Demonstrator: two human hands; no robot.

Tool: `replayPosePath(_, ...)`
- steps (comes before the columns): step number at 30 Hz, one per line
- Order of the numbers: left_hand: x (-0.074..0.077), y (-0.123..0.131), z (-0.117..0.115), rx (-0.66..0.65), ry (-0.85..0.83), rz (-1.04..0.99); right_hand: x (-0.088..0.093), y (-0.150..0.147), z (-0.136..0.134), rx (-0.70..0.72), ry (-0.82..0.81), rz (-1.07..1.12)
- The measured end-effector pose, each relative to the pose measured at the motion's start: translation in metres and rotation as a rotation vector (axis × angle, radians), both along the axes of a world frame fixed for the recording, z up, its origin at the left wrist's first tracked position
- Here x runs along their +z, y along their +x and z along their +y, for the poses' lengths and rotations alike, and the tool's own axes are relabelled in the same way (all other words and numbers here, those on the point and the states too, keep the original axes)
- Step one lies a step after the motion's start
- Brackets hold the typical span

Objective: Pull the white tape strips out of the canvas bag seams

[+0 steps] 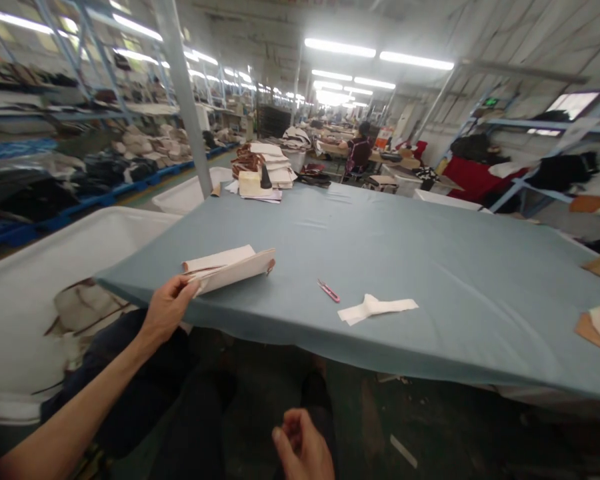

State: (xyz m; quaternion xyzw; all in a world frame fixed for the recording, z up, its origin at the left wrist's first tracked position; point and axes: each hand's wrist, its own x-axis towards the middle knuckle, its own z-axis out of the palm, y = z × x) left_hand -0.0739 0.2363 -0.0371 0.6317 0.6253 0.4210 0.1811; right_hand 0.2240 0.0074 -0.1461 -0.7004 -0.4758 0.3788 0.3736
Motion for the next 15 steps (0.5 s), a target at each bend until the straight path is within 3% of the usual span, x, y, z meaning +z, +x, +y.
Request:
replayPosePath(2,0.029,0.006,-0.023,-0.002,0.005,-0.014,0.038,0.006,0.024,0.021,0.249,-0.237)
replayPosePath(5,0.073,0.025,-0.070,-0.061,0.020,-0.005,0.112,0.001,0.057,0.097,0.737,-0.551)
replayPosePath(7,0.098,0.040,-0.104,-0.186,0.088,0.076,0.160,-0.011,0.074,0.155,0.948,-0.662)
replayPosePath(9,0.115,0.051,-0.131,-0.293,0.136,0.093,0.193,-0.024,0.084,0.268,1.054,-0.701)
replayPosePath(12,0.119,0.052,-0.156,-0.401,0.050,-0.056,0.204,-0.034,0.081,0.572,1.026,-0.555)
replayPosePath(13,0.115,0.049,-0.161,-0.413,-0.001,-0.146,0.200,-0.033,0.076,0.607,0.991,-0.490)
replayPosePath(15,0.099,0.043,-0.170,-0.396,-0.068,-0.291,0.184,-0.025,0.061,0.530,0.916,-0.399)
